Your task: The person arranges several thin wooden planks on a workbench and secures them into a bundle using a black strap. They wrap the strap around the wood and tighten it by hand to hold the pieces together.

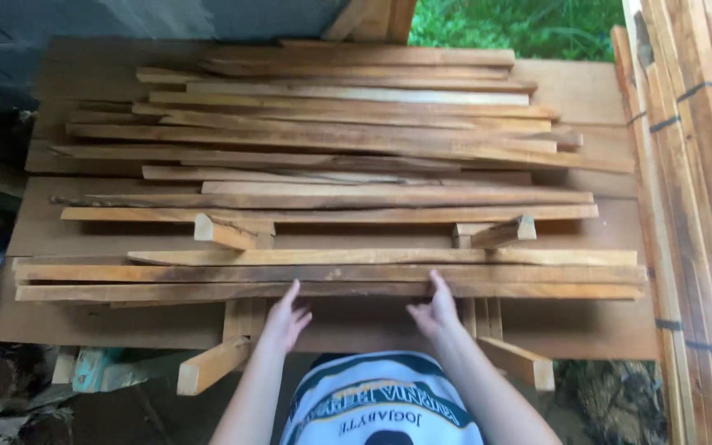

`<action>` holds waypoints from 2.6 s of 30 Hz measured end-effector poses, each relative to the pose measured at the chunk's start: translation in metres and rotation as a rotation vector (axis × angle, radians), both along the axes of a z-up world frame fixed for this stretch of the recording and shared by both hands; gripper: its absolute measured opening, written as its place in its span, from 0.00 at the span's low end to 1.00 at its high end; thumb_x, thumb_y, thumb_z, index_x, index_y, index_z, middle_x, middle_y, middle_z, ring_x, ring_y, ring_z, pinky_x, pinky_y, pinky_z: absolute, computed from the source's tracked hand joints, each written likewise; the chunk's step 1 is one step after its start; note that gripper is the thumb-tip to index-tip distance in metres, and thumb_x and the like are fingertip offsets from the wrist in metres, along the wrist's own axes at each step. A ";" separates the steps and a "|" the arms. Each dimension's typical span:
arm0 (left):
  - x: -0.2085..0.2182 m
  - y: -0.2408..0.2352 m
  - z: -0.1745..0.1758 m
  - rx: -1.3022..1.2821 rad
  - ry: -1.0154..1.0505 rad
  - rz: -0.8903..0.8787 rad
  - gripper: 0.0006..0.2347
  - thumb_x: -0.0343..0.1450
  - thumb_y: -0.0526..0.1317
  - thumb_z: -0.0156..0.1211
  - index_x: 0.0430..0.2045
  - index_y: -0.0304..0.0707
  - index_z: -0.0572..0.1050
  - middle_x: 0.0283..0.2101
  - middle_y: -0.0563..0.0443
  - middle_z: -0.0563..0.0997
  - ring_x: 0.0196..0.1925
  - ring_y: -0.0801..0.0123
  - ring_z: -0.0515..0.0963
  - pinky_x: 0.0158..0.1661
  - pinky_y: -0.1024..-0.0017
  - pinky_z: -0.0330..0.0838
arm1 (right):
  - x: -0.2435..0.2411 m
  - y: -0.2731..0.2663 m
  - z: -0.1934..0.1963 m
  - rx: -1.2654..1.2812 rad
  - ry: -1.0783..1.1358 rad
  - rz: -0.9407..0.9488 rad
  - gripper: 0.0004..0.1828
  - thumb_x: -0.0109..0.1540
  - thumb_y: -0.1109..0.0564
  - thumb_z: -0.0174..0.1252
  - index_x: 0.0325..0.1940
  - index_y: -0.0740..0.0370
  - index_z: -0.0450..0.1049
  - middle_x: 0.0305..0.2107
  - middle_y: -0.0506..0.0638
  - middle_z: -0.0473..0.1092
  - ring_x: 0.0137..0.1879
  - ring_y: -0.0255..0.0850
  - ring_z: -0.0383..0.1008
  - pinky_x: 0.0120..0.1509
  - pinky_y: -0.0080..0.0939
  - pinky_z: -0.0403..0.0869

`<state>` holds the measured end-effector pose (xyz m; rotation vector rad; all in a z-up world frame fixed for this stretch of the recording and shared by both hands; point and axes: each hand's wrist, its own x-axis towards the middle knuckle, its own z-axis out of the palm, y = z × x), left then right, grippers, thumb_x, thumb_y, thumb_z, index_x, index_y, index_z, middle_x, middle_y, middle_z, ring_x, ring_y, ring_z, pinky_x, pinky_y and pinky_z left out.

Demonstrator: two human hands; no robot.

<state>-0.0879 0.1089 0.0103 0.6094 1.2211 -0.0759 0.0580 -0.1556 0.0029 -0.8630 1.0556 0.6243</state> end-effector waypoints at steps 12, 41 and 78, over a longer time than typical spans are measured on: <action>-0.063 -0.010 0.147 0.290 -0.224 -0.643 0.17 0.73 0.43 0.54 0.56 0.40 0.75 0.59 0.47 0.82 0.63 0.67 0.81 0.64 0.68 0.72 | -0.047 0.122 0.044 0.061 -0.441 1.174 0.26 0.67 0.45 0.49 0.64 0.62 0.73 0.53 0.52 0.77 0.56 0.39 0.78 0.64 0.39 0.73; -0.054 0.197 -0.029 0.032 0.028 0.825 0.33 0.67 0.54 0.73 0.64 0.40 0.68 0.64 0.38 0.72 0.65 0.52 0.72 0.65 0.52 0.63 | -0.054 0.497 -0.020 -0.363 -0.548 2.297 0.58 0.49 0.10 0.49 0.59 0.60 0.76 0.59 0.61 0.72 0.70 0.54 0.67 0.74 0.53 0.65; -0.034 0.202 -0.001 0.040 0.198 0.869 0.46 0.70 0.74 0.48 0.76 0.47 0.43 0.79 0.39 0.43 0.80 0.48 0.46 0.75 0.47 0.41 | -0.065 0.538 -0.054 -0.258 -0.415 2.307 0.63 0.42 0.09 0.58 0.67 0.52 0.73 0.67 0.54 0.67 0.75 0.49 0.62 0.80 0.52 0.58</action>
